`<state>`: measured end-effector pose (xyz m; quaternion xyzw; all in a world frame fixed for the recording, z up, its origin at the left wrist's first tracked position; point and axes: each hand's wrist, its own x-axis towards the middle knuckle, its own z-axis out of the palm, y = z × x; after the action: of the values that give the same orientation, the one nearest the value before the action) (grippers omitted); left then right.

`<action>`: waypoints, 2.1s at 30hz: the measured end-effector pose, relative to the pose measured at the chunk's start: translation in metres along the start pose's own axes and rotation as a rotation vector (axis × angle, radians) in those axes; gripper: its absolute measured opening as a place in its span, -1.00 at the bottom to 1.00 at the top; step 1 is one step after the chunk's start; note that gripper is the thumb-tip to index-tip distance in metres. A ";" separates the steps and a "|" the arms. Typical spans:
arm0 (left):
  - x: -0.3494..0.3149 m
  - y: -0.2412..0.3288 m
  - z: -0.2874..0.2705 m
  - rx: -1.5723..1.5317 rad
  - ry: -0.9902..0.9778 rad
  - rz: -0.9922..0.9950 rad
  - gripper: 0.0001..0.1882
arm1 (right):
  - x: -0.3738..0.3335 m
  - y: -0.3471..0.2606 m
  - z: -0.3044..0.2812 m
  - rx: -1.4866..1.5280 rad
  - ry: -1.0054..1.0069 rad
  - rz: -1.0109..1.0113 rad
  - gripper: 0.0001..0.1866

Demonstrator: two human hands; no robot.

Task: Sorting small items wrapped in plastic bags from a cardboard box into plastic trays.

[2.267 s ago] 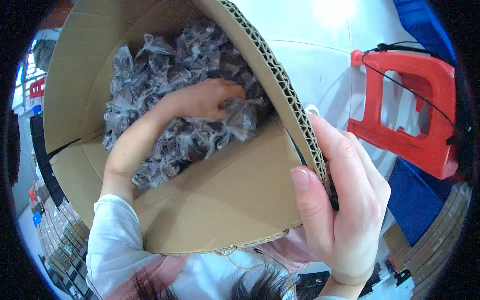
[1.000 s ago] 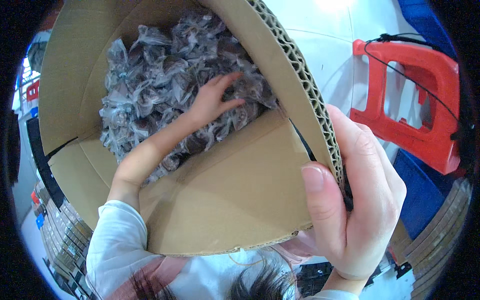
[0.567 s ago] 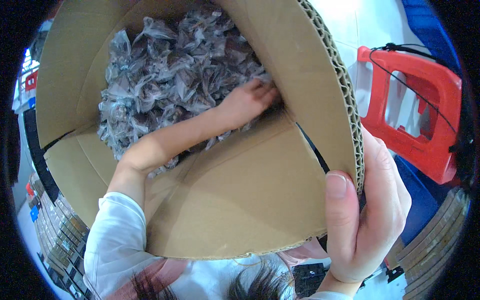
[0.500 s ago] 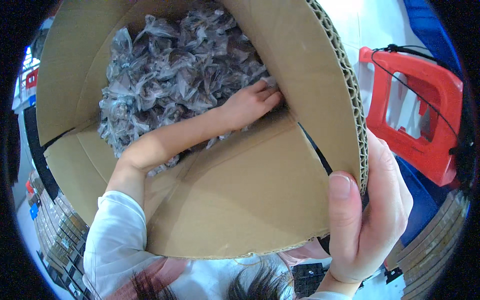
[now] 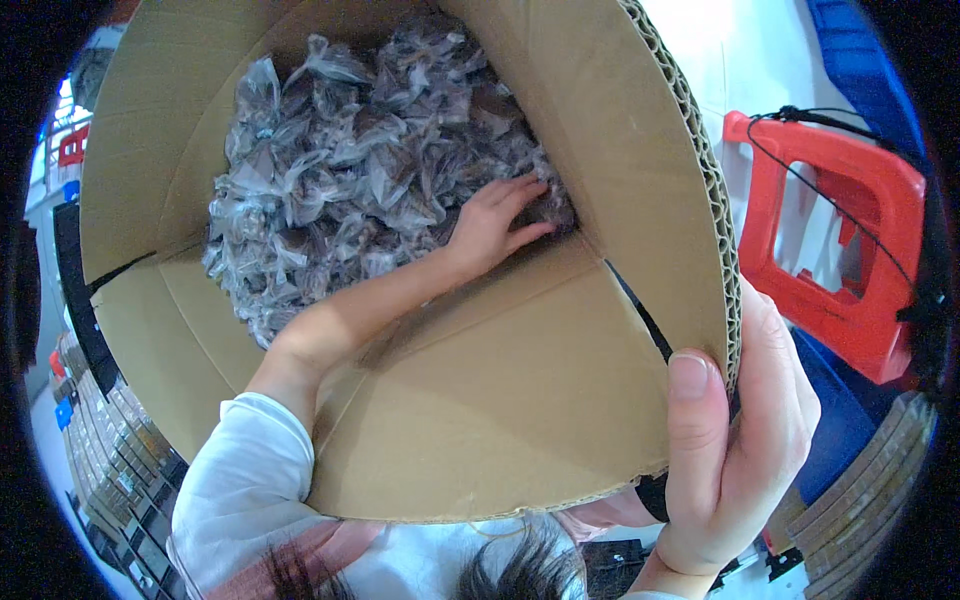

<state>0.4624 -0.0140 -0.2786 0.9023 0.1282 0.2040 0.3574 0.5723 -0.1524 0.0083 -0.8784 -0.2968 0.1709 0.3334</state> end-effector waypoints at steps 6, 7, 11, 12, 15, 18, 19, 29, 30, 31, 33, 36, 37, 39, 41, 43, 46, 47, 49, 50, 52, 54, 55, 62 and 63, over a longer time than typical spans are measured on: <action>0.010 -0.006 0.008 0.009 -0.151 -0.090 -0.57 | -0.002 -0.002 0.002 0.013 0.022 0.032 -0.65; 0.013 -0.006 0.006 0.002 -0.201 -0.099 -0.57 | -0.002 -0.002 0.001 0.011 0.023 0.039 -0.65; 0.007 -0.007 0.002 -0.013 -0.193 -0.082 -0.61 | -0.003 -0.002 0.001 -0.006 0.012 0.038 -0.66; 0.007 -0.005 0.002 0.000 -0.199 -0.096 -0.63 | -0.003 -0.002 0.000 -0.009 0.008 0.043 -0.66; 0.010 -0.010 0.001 -0.044 -0.224 -0.128 -0.66 | -0.003 -0.002 -0.002 -0.016 0.000 0.052 -0.66; 0.014 -0.027 -0.002 -0.152 -0.282 -0.153 -0.62 | -0.002 -0.004 -0.003 -0.036 -0.015 0.049 -0.65; 0.013 -0.032 -0.002 -0.192 -0.306 -0.162 -0.60 | -0.002 -0.005 -0.003 -0.045 -0.025 0.053 -0.65; 0.009 -0.010 -0.015 0.096 -0.378 -0.187 -0.52 | -0.004 0.002 -0.008 -0.028 -0.097 0.020 -0.64; 0.009 -0.011 -0.019 0.056 -0.388 -0.176 -0.50 | -0.003 0.002 -0.010 -0.029 -0.107 0.014 -0.64; 0.004 -0.015 -0.028 -0.047 -0.342 -0.103 -0.48 | -0.002 0.000 -0.012 -0.028 -0.113 -0.001 -0.64; 0.021 -0.020 -0.074 0.095 -0.134 0.044 -0.50 | -0.003 0.004 -0.015 -0.028 -0.122 0.011 -0.64; 0.039 -0.049 -0.146 0.557 0.068 -0.121 -0.52 | -0.003 0.001 -0.011 -0.029 -0.122 0.016 -0.64; 0.028 -0.071 -0.159 0.540 -0.058 -0.236 -0.46 | -0.002 -0.001 -0.011 -0.036 -0.127 0.011 -0.64; 0.022 -0.092 -0.170 0.468 -0.267 -0.243 -0.42 | -0.002 -0.004 -0.013 -0.056 -0.127 0.011 -0.63; 0.030 -0.084 -0.171 0.397 -0.458 -0.245 -0.40 | -0.004 -0.004 -0.015 -0.073 -0.107 0.027 -0.63; 0.028 -0.063 -0.173 0.624 -0.433 -0.147 -0.40 | -0.002 0.000 -0.013 -0.056 -0.113 0.034 -0.63; 0.018 -0.052 -0.168 0.825 -0.314 0.027 -0.36 | 0.000 0.001 -0.010 -0.022 -0.115 0.028 -0.64; 0.018 -0.052 -0.161 0.852 -0.259 0.108 -0.35 | -0.002 -0.001 -0.011 -0.032 -0.104 0.032 -0.64; 0.001 -0.048 -0.146 0.810 -0.332 -0.022 -0.34 | -0.003 -0.001 -0.012 -0.042 -0.105 0.031 -0.64; -0.003 -0.043 -0.141 0.792 -0.368 -0.089 -0.33 | -0.002 -0.001 -0.012 -0.047 -0.109 0.032 -0.64; -0.007 -0.037 -0.140 0.686 -0.364 -0.103 -0.35 | -0.001 0.001 -0.010 -0.054 -0.123 0.037 -0.64; -0.012 -0.042 -0.139 0.622 -0.301 0.028 -0.36 | -0.002 -0.004 -0.012 -0.062 -0.121 0.046 -0.64; -0.010 -0.047 -0.136 0.589 -0.290 0.065 -0.37 | -0.003 -0.005 -0.013 -0.066 -0.116 0.038 -0.64; 0.017 -0.071 -0.134 0.384 -0.279 -0.133 -0.53 | -0.006 0.005 -0.009 -0.122 -0.071 -0.102 -0.67; 0.016 -0.067 -0.137 0.357 -0.247 -0.142 -0.55 | -0.006 0.004 -0.009 -0.130 -0.056 -0.098 -0.66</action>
<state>0.4080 0.1210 -0.2299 0.9581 0.1807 0.0404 0.2186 0.5744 -0.1630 0.0128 -0.8776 -0.3590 0.1590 0.2752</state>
